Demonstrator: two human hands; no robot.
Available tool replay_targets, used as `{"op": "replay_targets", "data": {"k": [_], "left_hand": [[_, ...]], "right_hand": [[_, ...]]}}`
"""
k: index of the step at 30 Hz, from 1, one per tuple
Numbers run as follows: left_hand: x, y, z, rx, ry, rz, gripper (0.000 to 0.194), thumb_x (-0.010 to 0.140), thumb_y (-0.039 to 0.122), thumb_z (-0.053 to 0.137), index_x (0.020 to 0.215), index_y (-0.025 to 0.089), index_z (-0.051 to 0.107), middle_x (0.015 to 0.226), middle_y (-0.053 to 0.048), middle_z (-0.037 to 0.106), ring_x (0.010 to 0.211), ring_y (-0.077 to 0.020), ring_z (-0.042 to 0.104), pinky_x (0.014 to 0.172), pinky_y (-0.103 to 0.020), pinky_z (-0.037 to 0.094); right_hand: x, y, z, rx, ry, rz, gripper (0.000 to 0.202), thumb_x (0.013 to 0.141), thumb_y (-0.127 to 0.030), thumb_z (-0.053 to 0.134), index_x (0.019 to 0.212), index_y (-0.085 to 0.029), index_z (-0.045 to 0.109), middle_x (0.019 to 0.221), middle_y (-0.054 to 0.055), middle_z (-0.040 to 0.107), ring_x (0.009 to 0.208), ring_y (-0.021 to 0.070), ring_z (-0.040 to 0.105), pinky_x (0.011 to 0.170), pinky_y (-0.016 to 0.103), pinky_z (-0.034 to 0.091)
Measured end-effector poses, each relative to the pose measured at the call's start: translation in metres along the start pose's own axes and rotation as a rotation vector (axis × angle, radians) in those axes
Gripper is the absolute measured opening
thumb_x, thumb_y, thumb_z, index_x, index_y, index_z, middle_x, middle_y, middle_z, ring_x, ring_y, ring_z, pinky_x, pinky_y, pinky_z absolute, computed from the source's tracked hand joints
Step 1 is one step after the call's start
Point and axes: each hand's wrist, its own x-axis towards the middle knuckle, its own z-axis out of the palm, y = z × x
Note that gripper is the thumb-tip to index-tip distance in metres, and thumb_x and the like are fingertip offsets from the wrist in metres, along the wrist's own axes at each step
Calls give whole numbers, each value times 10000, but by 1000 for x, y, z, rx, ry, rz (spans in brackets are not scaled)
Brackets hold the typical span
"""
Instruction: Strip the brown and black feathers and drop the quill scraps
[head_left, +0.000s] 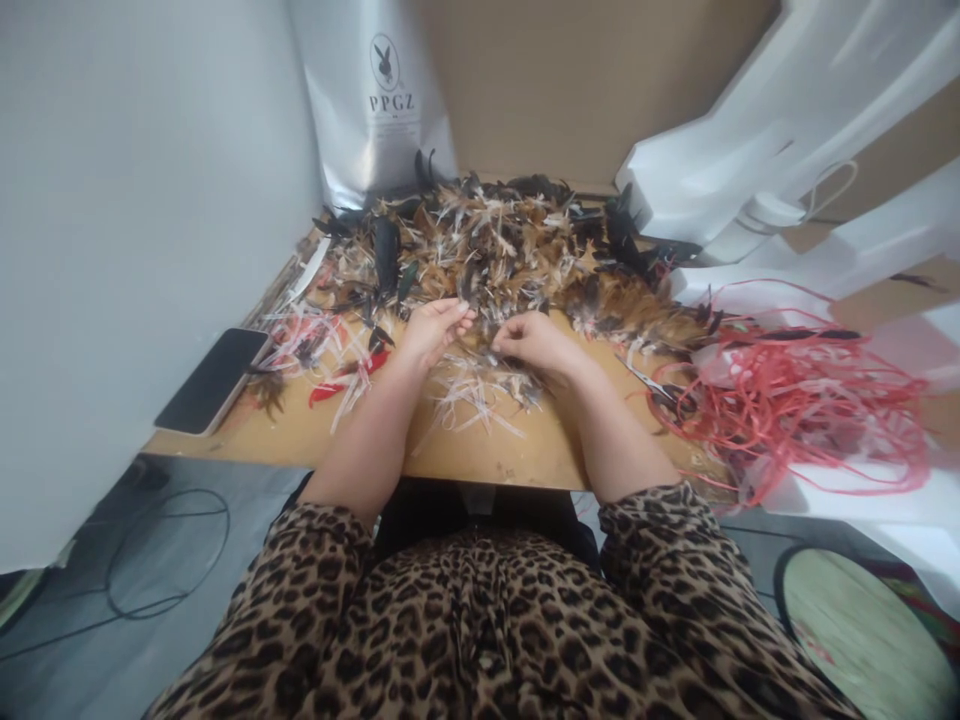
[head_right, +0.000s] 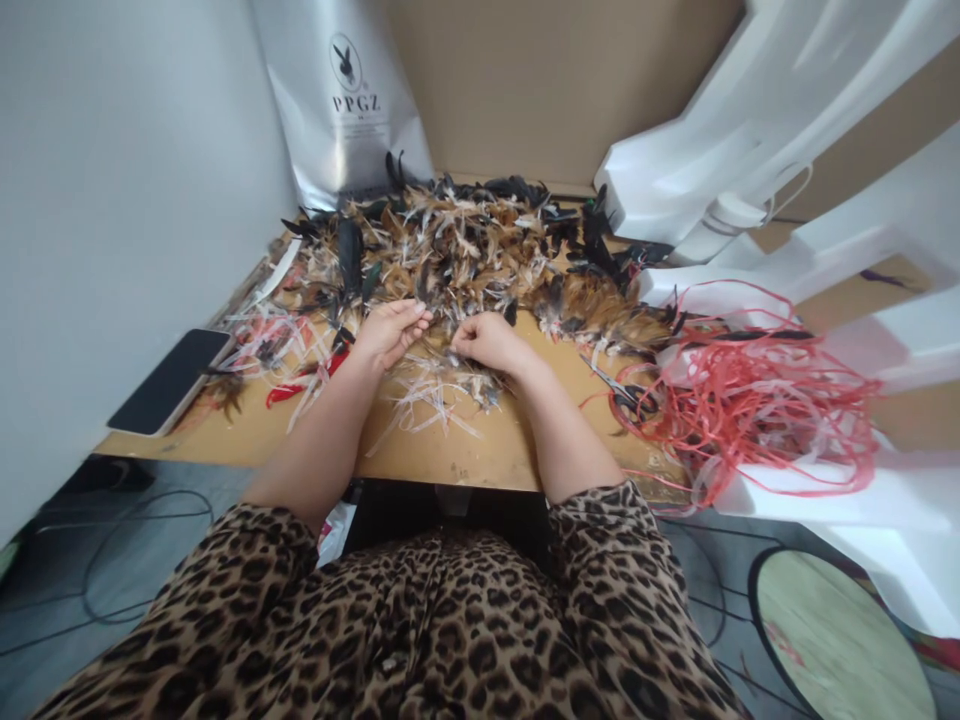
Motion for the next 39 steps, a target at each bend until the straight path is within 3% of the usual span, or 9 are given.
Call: {"op": "replay_targets", "data": {"k": [2, 5, 7, 10, 13, 17, 24, 31, 39], "left_hand": [[2, -1, -2, 1, -11, -5, 110, 711, 127, 701, 763, 87, 613, 659, -28, 668, 529, -29, 569, 521, -129, 426], [4, -5, -4, 1, -33, -5, 108, 718, 128, 693, 778, 87, 614, 667, -29, 673, 524, -31, 574, 510, -129, 427], [5, -6, -4, 0, -40, -5, 124, 713, 138, 702, 781, 88, 612, 672, -30, 674, 519, -32, 576, 504, -129, 427], [6, -7, -5, 10, -37, -9, 152, 704, 158, 720, 785, 91, 611, 682, -29, 675, 521, -30, 580, 499, -124, 426], [6, -7, -6, 8, -42, -1, 136, 715, 155, 710, 791, 94, 614, 688, -30, 678, 527, -32, 587, 498, -121, 429], [6, -7, -6, -18, -46, 2, 106, 731, 134, 689, 796, 96, 615, 688, -32, 682, 529, -35, 594, 497, -121, 433], [2, -6, -2, -47, -55, -65, 131, 727, 133, 700, 817, 94, 613, 756, -57, 704, 573, -52, 632, 507, -123, 446], [-3, -9, 2, -35, -173, -124, 110, 757, 126, 668, 852, 79, 635, 776, -78, 712, 595, -71, 650, 510, -131, 463], [-5, -9, 6, -29, -153, -142, 88, 749, 113, 676, 819, 73, 640, 740, -72, 700, 588, -60, 640, 522, -121, 463]], "right_hand": [[-2, -2, -1, -195, -50, 29, 59, 642, -186, 665, 588, -169, 682, 548, -3, 628, 516, 94, 487, 553, 232, 358], [-1, -6, 7, -382, -2, 63, 92, 651, -239, 678, 575, -187, 674, 530, 5, 607, 491, 96, 447, 532, 245, 322], [0, -7, 14, -467, 1, 85, 118, 644, -288, 690, 569, -198, 672, 525, 11, 591, 484, 102, 431, 521, 256, 304], [2, -6, 19, -495, -40, 99, 50, 615, -210, 673, 566, -200, 673, 539, 13, 592, 493, 110, 443, 529, 264, 306], [1, -2, 14, -314, -45, 73, 68, 588, -127, 647, 556, -185, 661, 541, 0, 605, 505, 107, 480, 549, 255, 341], [0, 1, 3, 184, -15, 135, 59, 625, -211, 659, 600, -165, 631, 539, -7, 607, 439, 82, 465, 464, 231, 334], [10, 0, 9, 829, 244, 127, 334, 506, -377, 805, 643, -177, 575, 471, -68, 480, 421, 41, 370, 408, 184, 249], [14, -2, 30, 845, 384, 111, 333, 554, -421, 769, 669, -185, 565, 471, -74, 459, 428, 45, 354, 423, 191, 243], [11, -11, 40, 763, 467, 88, 310, 600, -438, 724, 701, -199, 556, 519, -66, 476, 471, 61, 378, 461, 207, 290]]}}
